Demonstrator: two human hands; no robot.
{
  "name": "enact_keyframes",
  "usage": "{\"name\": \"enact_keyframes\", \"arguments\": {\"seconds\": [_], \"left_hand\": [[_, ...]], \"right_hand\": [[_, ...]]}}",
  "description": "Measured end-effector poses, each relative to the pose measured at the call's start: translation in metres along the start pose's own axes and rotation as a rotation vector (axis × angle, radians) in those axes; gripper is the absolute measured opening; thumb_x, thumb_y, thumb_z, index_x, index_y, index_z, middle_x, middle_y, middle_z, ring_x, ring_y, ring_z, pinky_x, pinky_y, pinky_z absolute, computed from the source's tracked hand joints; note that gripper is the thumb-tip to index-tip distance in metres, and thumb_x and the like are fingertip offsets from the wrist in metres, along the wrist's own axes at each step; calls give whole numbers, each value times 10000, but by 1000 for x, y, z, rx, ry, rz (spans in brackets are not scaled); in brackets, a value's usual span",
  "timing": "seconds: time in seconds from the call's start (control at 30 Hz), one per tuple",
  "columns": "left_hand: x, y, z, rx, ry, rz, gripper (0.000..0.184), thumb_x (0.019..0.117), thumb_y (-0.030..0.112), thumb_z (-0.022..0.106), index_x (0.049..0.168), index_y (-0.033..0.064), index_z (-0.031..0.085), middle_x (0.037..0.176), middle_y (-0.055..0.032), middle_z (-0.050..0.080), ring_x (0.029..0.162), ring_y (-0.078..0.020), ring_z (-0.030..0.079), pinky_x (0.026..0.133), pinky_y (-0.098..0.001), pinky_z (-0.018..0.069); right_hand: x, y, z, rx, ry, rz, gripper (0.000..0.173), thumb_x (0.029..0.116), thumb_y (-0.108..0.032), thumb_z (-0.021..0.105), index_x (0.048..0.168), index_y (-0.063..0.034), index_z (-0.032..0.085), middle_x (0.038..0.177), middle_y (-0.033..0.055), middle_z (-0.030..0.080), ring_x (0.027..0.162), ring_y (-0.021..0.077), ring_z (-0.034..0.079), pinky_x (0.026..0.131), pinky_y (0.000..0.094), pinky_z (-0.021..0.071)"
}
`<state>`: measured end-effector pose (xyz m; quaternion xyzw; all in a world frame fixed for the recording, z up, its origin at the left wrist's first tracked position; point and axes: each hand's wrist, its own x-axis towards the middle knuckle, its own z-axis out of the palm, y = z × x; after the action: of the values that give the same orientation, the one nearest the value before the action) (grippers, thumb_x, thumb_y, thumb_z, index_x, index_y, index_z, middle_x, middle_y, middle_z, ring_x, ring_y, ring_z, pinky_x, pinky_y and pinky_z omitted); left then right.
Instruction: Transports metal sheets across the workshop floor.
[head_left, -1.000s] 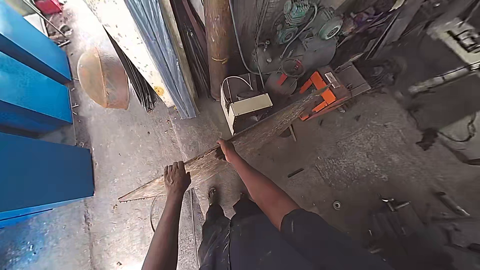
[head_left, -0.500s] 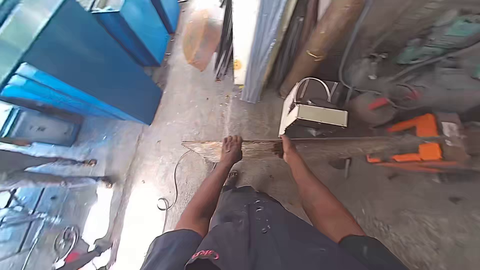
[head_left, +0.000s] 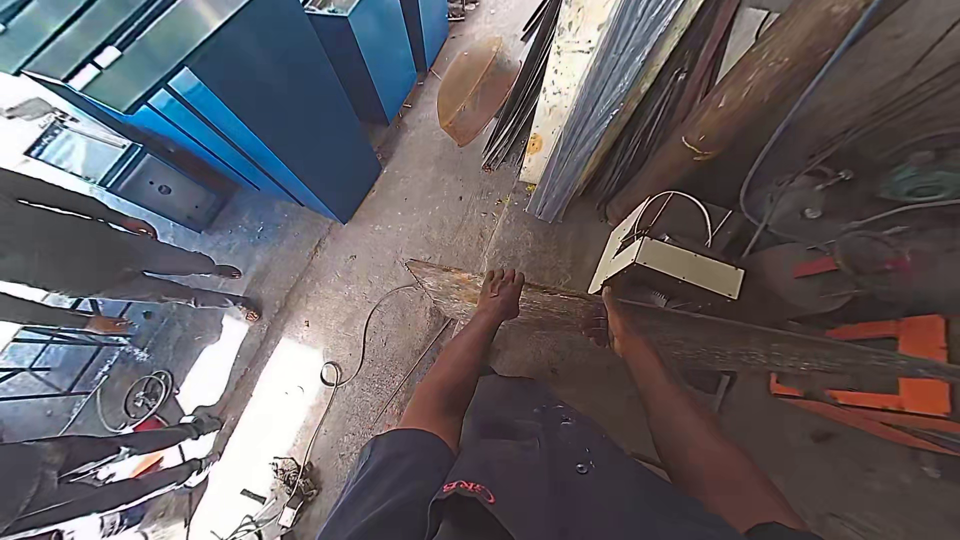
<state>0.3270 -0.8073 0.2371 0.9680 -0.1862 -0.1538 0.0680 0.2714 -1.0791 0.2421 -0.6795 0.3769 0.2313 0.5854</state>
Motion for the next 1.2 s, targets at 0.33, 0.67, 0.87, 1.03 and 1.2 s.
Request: {"name": "enact_keyframes", "arguments": {"seconds": [0.33,0.67,0.87,1.03,1.2], "left_hand": [[-26,7,9,28,-9,-12,681,753,339,798,1368,146,579,1413,-131,585,1320,-361,530,1139,-590,368],[-28,9,6,41,-22,-10,624,794,400,768,1335,141,596,1351,-129,610,1261,-352,553,1088,-582,404],[-21,10,0,12,-9,-22,525,1065,529,396,1267,114,646,1327,-133,634,1285,-350,557,1102,-597,395],[-10,17,1,95,44,-30,483,1097,461,352,1203,107,663,1271,-132,662,1261,-359,580,1055,-611,425],[-8,19,0,124,47,-40,465,1098,461,364,1179,123,672,1255,-119,673,1254,-353,584,1031,-618,431]], "right_hand": [[-21,81,-82,4,100,83,748,1044,-677,314,1220,-25,637,985,137,719,793,232,699,692,399,577],[-35,118,-80,-116,78,72,479,1083,-467,481,1253,-40,614,975,128,701,776,217,692,681,397,584],[-34,183,-69,-681,-187,33,473,1064,-458,487,1259,-59,648,1041,166,706,877,286,696,810,495,565],[-50,246,-86,-757,-211,82,417,1022,-421,525,1024,-34,682,866,142,681,753,283,658,713,520,527],[-73,298,-107,-491,-19,263,417,1013,-407,533,1094,-24,675,950,151,709,839,290,694,768,520,553]]}}
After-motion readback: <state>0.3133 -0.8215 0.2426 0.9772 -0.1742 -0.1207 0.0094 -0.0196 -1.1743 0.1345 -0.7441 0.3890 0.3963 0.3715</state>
